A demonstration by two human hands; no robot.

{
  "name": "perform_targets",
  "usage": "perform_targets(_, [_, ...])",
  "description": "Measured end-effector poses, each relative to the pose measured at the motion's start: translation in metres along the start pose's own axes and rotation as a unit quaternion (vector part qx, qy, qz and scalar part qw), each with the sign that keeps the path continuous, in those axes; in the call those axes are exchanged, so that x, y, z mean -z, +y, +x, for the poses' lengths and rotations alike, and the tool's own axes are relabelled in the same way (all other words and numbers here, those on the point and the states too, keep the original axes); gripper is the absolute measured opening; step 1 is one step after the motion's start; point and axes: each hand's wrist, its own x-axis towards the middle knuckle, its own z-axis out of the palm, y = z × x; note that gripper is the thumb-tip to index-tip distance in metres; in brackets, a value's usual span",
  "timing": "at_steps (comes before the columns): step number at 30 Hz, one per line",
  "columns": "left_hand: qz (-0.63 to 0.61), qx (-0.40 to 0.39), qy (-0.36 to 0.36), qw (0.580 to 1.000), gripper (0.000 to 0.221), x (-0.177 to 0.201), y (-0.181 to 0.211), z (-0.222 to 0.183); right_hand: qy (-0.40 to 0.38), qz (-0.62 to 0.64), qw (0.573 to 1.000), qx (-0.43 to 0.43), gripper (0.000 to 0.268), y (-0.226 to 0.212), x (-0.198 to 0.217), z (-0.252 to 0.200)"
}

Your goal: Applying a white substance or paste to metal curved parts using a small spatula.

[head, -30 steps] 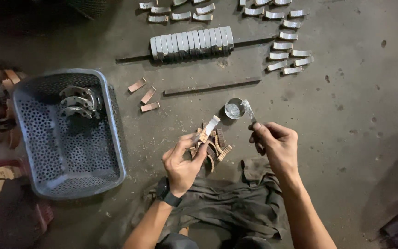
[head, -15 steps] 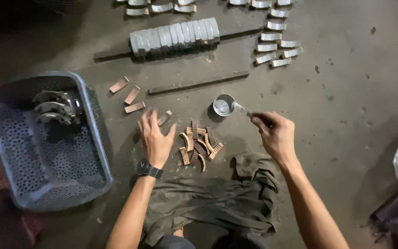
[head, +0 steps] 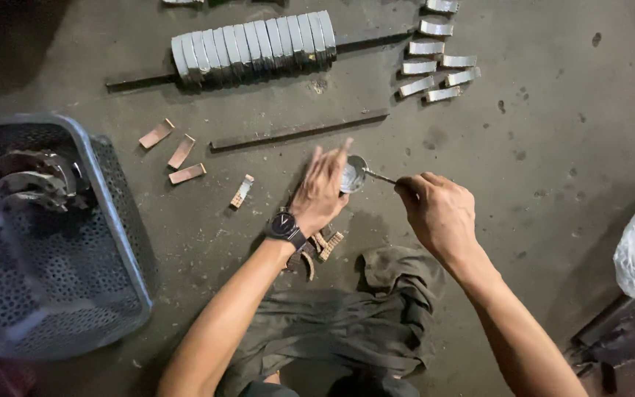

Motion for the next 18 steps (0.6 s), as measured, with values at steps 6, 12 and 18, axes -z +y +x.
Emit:
perform_targets(6, [0.024,-0.136,-0.05,0.989,0.11,0.042,0.026,-0.003,-0.037,-0.114,0.991,0.054,0.013,0.003,-0.01,-0.002])
perform_targets(12, [0.009,-0.178,-0.03,0.983,0.081,0.065,0.044,-0.005,-0.077,-0.156,0.981,0.09,0.014,0.006,-0.009,-0.005])
perform_targets(18, [0.02,-0.235,0.013,0.972,0.065,0.084,0.055,-0.01,-0.107,-0.016,0.99,0.094,0.015,0.012,0.003,-0.01])
